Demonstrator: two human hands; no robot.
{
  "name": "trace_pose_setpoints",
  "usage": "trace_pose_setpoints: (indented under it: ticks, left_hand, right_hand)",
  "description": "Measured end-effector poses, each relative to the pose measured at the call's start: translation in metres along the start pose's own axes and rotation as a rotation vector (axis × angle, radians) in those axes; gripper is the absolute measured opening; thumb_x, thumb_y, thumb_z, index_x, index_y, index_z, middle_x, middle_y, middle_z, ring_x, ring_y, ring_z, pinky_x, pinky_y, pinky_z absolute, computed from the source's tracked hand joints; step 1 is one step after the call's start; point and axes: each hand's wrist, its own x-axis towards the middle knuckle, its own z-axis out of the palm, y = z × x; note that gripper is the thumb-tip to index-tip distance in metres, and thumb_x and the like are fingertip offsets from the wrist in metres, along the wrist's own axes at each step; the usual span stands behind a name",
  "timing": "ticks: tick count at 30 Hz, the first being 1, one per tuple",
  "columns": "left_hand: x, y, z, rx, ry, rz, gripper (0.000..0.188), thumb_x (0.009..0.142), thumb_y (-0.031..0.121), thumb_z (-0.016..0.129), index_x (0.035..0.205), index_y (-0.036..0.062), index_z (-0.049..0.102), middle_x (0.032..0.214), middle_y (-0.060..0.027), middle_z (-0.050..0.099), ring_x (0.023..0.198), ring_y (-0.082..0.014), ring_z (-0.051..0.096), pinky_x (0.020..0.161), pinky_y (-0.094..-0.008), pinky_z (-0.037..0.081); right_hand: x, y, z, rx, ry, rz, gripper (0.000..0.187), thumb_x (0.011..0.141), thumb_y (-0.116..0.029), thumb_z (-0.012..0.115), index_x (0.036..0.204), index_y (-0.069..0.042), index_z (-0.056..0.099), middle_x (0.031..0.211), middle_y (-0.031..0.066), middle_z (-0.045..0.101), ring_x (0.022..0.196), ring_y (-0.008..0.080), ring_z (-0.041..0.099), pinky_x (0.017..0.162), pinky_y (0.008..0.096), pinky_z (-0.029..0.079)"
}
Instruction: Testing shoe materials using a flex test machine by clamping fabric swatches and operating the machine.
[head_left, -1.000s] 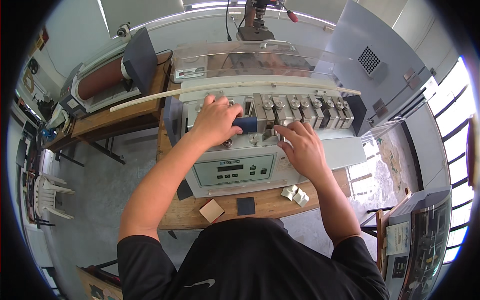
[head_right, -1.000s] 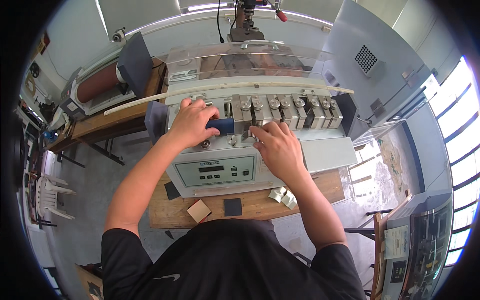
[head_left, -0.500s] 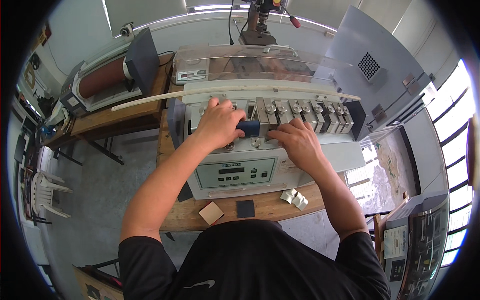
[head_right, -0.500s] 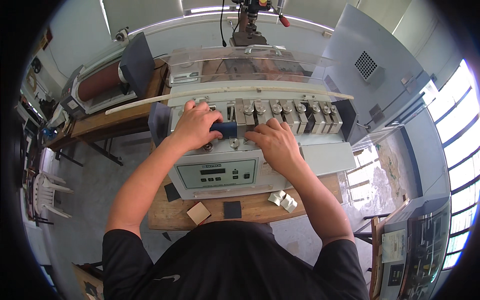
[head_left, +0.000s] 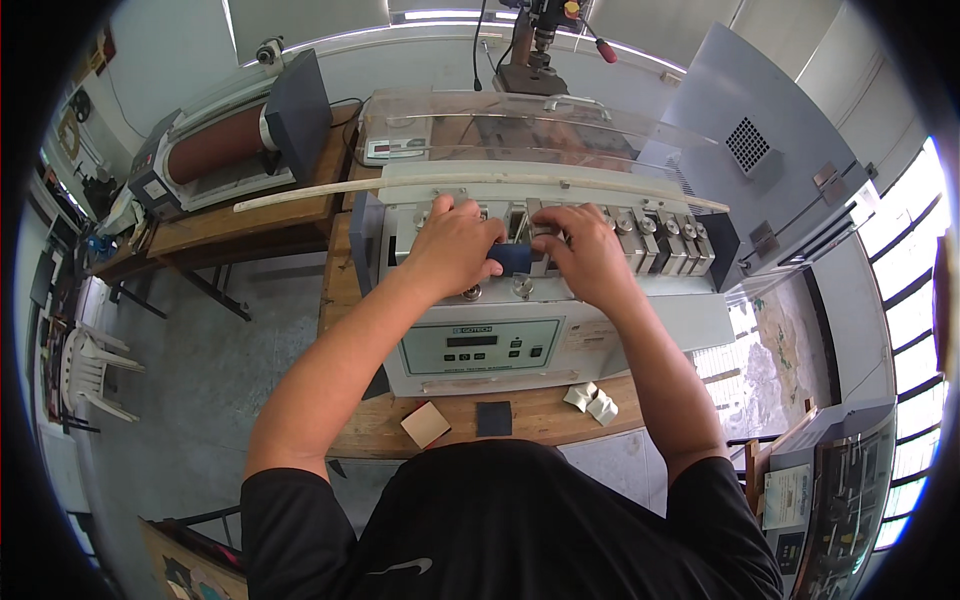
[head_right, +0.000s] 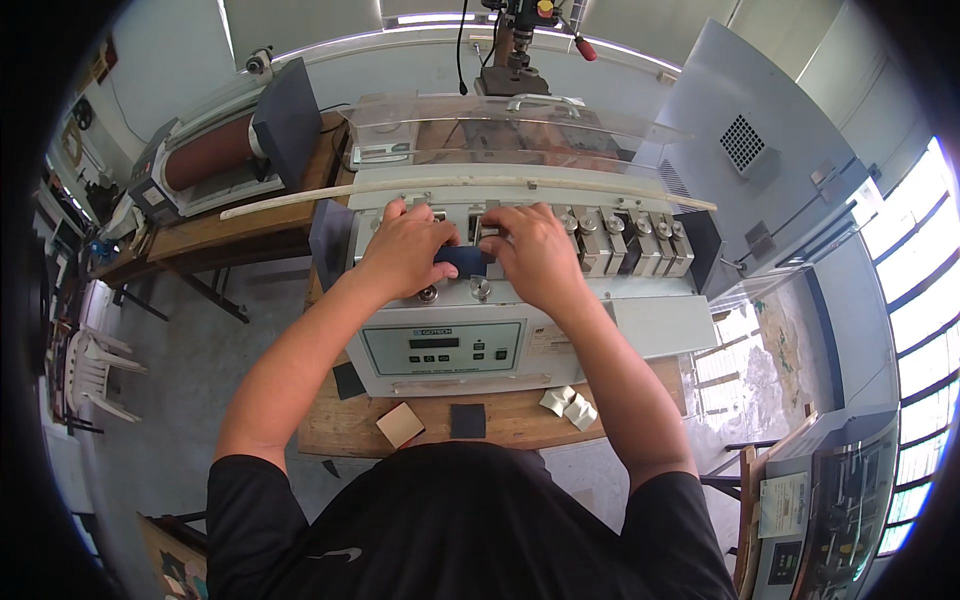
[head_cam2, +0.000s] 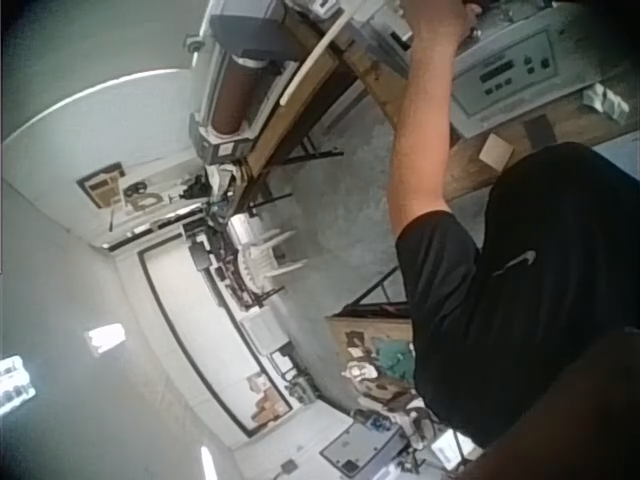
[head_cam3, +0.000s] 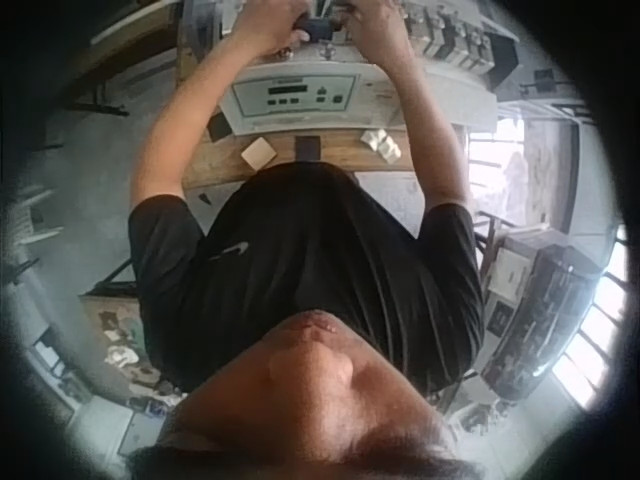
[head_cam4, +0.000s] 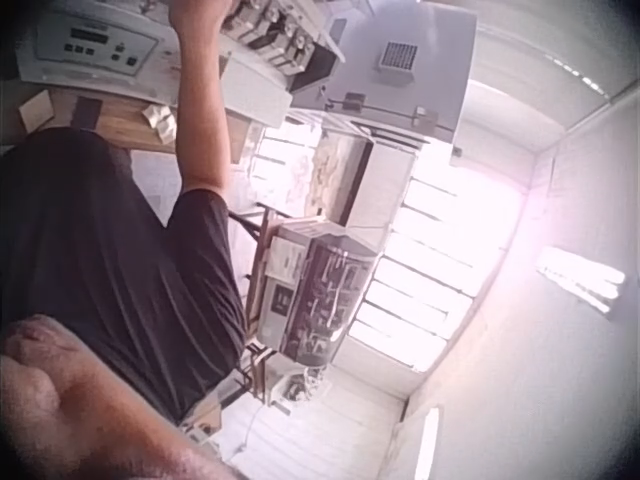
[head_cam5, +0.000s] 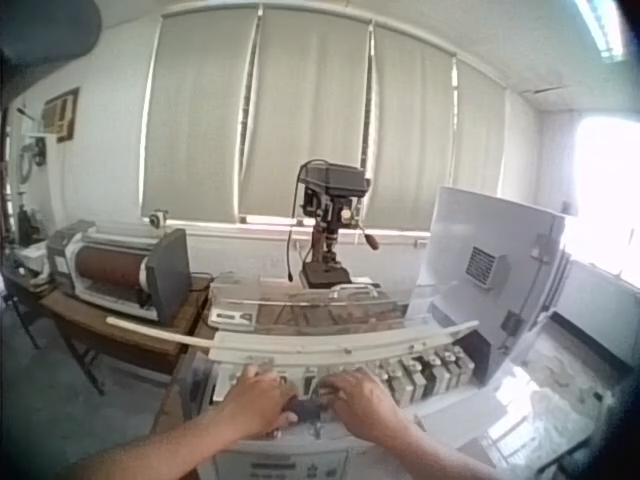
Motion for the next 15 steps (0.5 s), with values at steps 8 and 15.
trace_pose_setpoints:
  ticks: [8,15]
  left_hand:
    - [0.000,-0.002,0.002,0.005,0.002,-0.006,0.039,0.068,0.030,0.083,0.099,0.0132,0.066,0.084,-0.0035,0.064,0.097,-0.0191,0.057,0.099,-0.0411,0.029]
    - [0.000,-0.002,0.004,0.007,0.056,0.005,0.039,0.067,0.027,0.084,0.098,0.0129,0.065,0.081,-0.0021,0.063,0.096,-0.0191,0.057,0.099,-0.0407,0.029]
  right_hand:
    - [-0.006,0.000,0.020,0.004,-0.047,0.066,0.025,0.080,-0.018,0.070,0.102,-0.007,0.068,0.089,0.0088,0.068,0.092,0.0301,0.056,0.084,0.0400,0.044]
    - [-0.012,0.006,0.028,-0.194,-0.055,0.018,0.022,0.079,-0.022,0.071,0.099,-0.014,0.071,0.091,0.0042,0.064,0.094,0.0263,0.056,0.082,0.0396,0.043]
